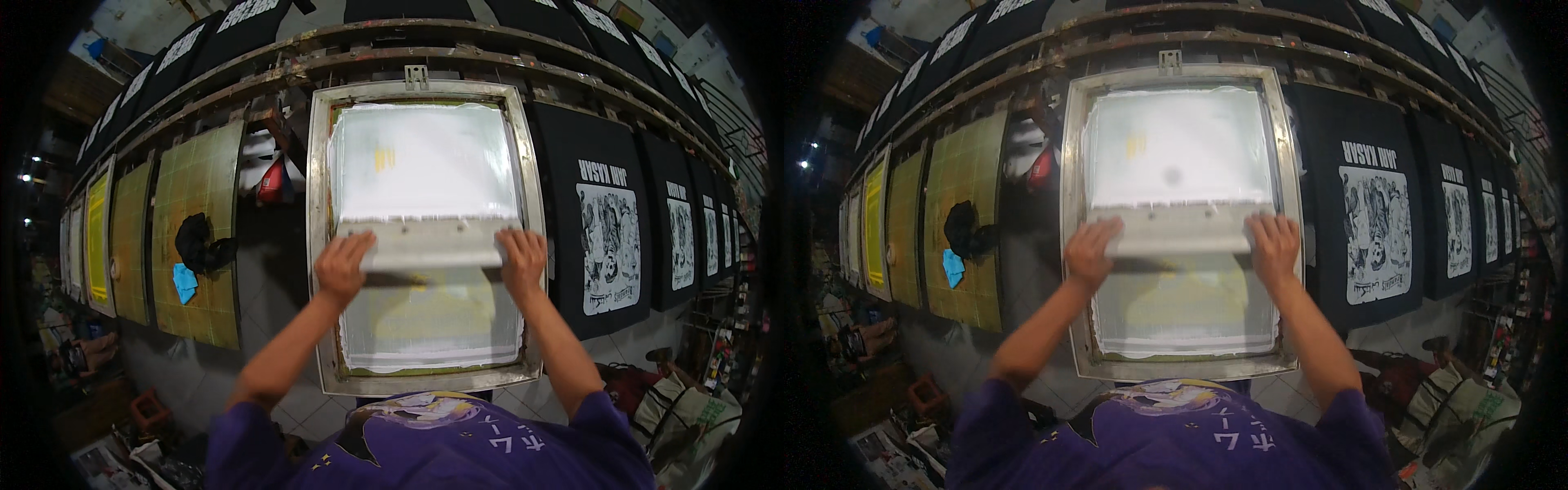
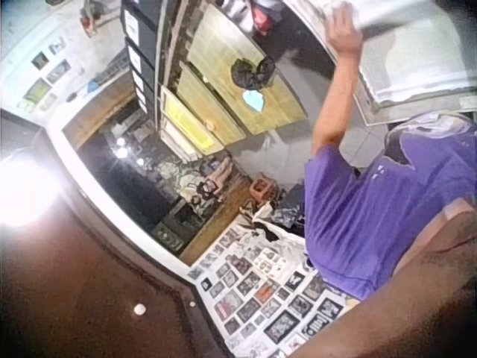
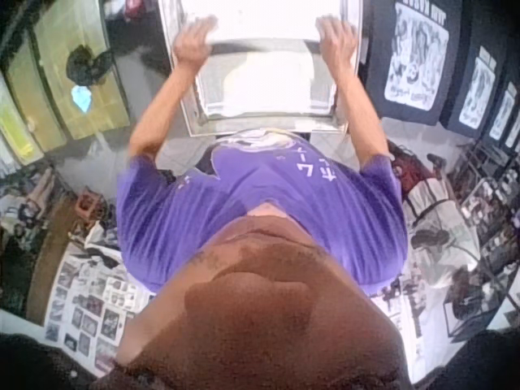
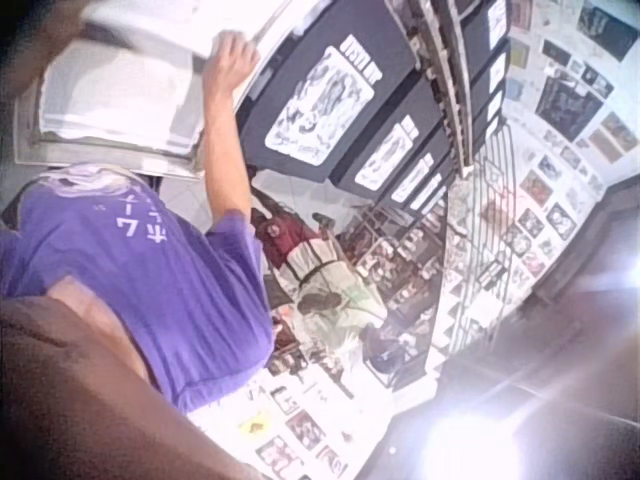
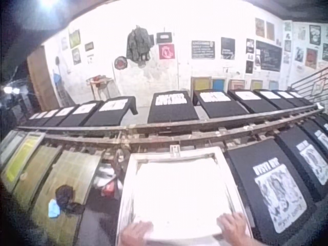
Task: The person positions a screen printing frame over a black t-shirt on a press, then walks to a table to mix purple ink in a container using a spatula. The person returns to the press and applies the ink to the screen mesh with the spatula.
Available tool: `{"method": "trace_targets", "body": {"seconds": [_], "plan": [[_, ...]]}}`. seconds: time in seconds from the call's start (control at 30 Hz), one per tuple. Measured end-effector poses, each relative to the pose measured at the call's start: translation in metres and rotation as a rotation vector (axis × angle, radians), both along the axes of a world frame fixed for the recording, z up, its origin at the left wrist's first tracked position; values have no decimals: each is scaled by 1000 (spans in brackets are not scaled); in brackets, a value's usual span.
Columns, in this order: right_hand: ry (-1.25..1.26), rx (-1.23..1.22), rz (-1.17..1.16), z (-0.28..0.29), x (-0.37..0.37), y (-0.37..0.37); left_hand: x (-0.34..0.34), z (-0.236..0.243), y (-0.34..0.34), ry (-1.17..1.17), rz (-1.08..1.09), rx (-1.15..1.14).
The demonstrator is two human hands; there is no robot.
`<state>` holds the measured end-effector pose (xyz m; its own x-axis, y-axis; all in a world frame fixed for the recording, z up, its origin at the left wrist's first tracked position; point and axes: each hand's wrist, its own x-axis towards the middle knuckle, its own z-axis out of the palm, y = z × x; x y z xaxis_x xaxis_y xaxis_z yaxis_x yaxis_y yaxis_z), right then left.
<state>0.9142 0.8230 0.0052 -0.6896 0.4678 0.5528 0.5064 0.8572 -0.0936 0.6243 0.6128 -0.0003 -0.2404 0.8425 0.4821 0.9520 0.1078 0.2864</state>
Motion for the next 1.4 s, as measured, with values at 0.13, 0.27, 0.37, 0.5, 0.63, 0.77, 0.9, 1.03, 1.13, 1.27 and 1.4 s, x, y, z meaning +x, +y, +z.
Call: {"method": "trace_targets", "body": {"seconds": [0.13, 0.27, 0.37, 0.5, 0.63, 0.77, 0.9, 1.03, 1.13, 1.27, 1.4], "plan": [[34, 51, 3, 2, -57, 81, -59, -5, 88, 2, -20, 83], [-210, -13, -51, 24, -91, 173, -114, 9, 181, 41, 46, -180], [-501, -213, -2, 83, -145, 202, -169, 70, 195, 106, 44, -444], [-470, -253, 61, 139, -122, 172, -152, 119, 174, 65, -35, -463], [-394, -148, 138, 137, -23, 68, -55, 145, 58, -13, -84, -381], [-401, -245, 160, 116, 81, -87, 44, 94, -108, -141, -196, -199], [-389, -362, 71, 96, 134, -179, 120, 80, -178, -294, -89, -295], [-378, -355, 30, 80, 145, -203, 139, 63, -202, -264, -54, -276], [-319, -317, -2, 56, 152, -209, 136, 45, -200, -218, -57, -249], [-235, -247, -10, 30, 141, -189, 129, 33, -178, -173, -17, -168], [-184, -193, 2, 20, 115, -150, 108, 27, -143, -135, 8, -166]]}}
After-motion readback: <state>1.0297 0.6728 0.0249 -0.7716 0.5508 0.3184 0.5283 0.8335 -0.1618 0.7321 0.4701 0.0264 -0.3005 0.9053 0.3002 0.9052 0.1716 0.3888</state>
